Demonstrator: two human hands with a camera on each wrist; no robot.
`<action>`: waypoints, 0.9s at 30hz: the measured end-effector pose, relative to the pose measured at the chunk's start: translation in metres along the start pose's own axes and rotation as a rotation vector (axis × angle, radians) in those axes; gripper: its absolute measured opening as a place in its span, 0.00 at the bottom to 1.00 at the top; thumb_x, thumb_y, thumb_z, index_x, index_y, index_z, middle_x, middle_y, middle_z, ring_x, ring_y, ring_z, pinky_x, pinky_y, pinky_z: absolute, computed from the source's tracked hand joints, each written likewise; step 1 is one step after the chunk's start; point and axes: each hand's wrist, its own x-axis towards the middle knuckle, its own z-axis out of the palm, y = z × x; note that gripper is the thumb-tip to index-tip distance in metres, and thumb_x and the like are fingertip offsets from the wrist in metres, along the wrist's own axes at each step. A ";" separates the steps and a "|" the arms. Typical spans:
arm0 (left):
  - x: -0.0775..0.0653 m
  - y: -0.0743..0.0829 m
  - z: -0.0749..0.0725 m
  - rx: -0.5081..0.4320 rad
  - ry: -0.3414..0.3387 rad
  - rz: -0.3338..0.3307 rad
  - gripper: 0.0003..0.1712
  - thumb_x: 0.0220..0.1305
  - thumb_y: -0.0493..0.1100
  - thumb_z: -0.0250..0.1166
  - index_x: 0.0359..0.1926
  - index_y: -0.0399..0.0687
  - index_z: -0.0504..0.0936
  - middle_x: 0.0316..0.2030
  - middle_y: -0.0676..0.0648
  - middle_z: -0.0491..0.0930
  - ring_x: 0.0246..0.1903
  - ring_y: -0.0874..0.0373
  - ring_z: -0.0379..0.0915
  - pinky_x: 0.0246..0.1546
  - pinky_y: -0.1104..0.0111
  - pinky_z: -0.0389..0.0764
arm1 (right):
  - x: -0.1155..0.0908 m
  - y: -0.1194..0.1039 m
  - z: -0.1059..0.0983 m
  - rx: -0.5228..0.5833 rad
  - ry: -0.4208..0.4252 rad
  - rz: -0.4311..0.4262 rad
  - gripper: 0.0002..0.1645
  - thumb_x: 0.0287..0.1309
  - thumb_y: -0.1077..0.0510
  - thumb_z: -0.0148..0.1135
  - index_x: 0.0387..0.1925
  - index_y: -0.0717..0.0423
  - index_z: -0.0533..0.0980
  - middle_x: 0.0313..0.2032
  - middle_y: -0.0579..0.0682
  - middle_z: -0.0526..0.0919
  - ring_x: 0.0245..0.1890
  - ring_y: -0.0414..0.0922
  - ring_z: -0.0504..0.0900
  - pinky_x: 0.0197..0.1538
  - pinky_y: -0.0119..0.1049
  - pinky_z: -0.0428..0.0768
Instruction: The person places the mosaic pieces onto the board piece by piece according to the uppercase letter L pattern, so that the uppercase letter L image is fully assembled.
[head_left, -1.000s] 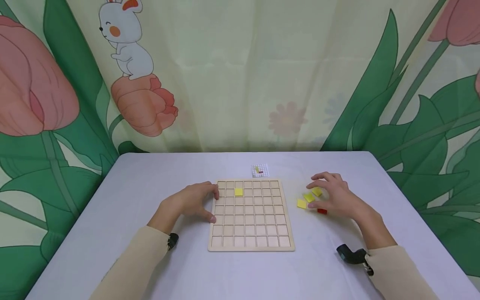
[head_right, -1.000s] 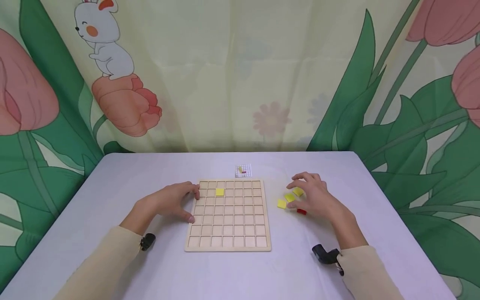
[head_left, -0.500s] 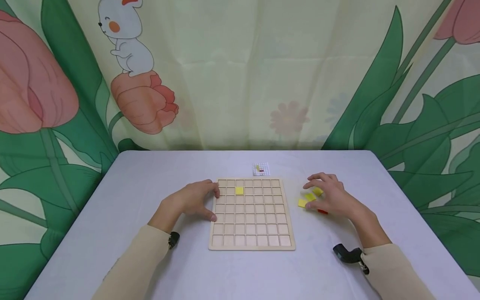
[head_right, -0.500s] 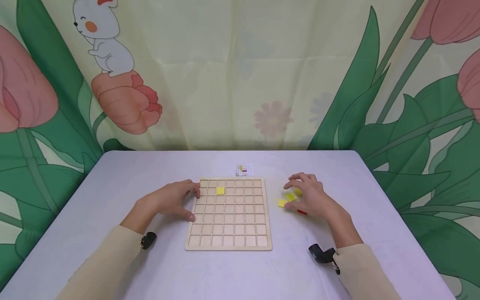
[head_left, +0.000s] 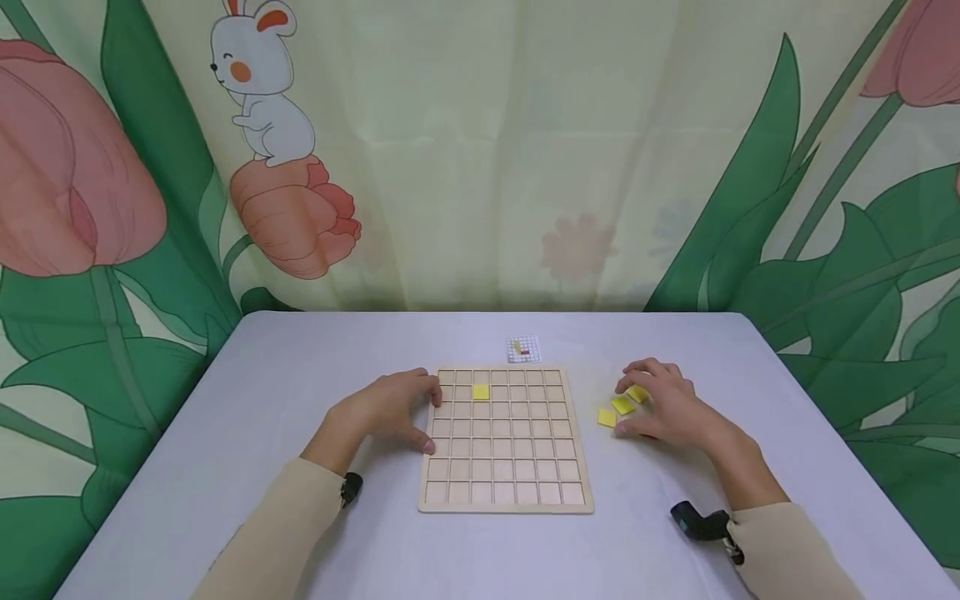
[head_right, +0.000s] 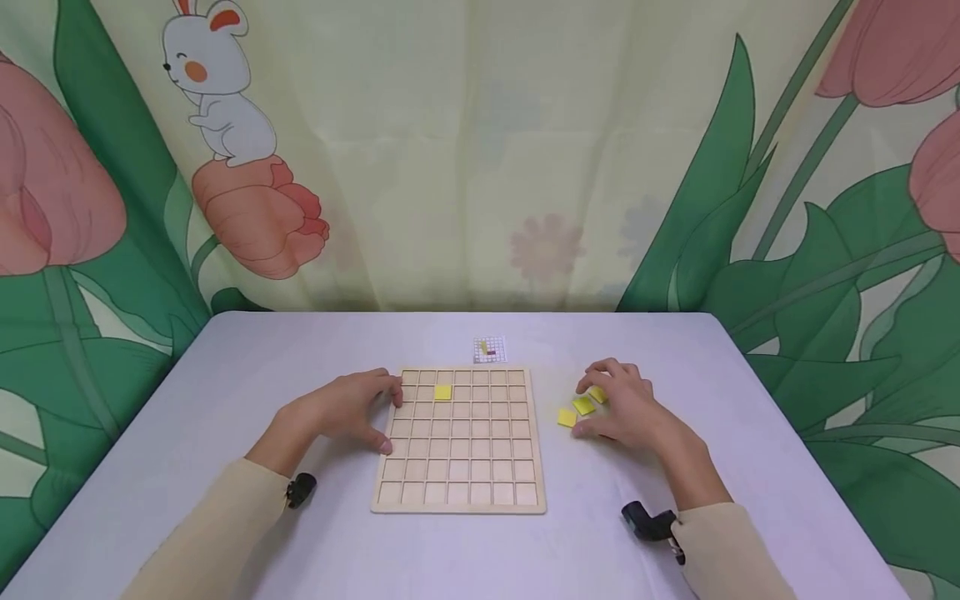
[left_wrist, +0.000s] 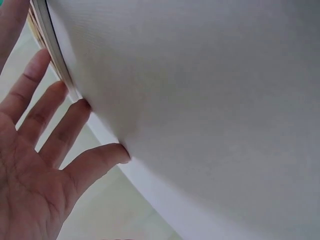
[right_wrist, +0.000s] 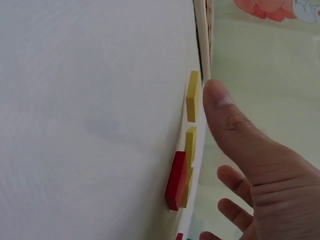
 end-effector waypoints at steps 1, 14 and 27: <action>-0.001 0.000 0.000 0.002 0.000 0.001 0.35 0.38 0.59 0.87 0.46 0.63 0.77 0.48 0.60 0.75 0.47 0.58 0.71 0.55 0.58 0.75 | 0.000 0.000 0.001 0.003 0.001 -0.005 0.31 0.43 0.42 0.84 0.46 0.47 0.80 0.64 0.60 0.71 0.64 0.66 0.62 0.58 0.67 0.60; 0.000 0.004 0.003 -0.004 0.005 0.019 0.34 0.39 0.58 0.87 0.46 0.63 0.77 0.48 0.59 0.75 0.48 0.58 0.71 0.56 0.58 0.75 | -0.006 0.002 0.007 -0.056 -0.019 -0.013 0.34 0.36 0.33 0.84 0.42 0.42 0.79 0.63 0.60 0.73 0.63 0.66 0.65 0.56 0.65 0.64; -0.001 0.004 0.001 0.005 0.000 -0.021 0.34 0.39 0.58 0.87 0.46 0.63 0.77 0.49 0.58 0.75 0.48 0.57 0.71 0.57 0.58 0.75 | -0.005 -0.001 0.012 -0.010 -0.010 -0.082 0.19 0.54 0.44 0.78 0.45 0.42 0.83 0.62 0.57 0.74 0.64 0.64 0.64 0.59 0.67 0.62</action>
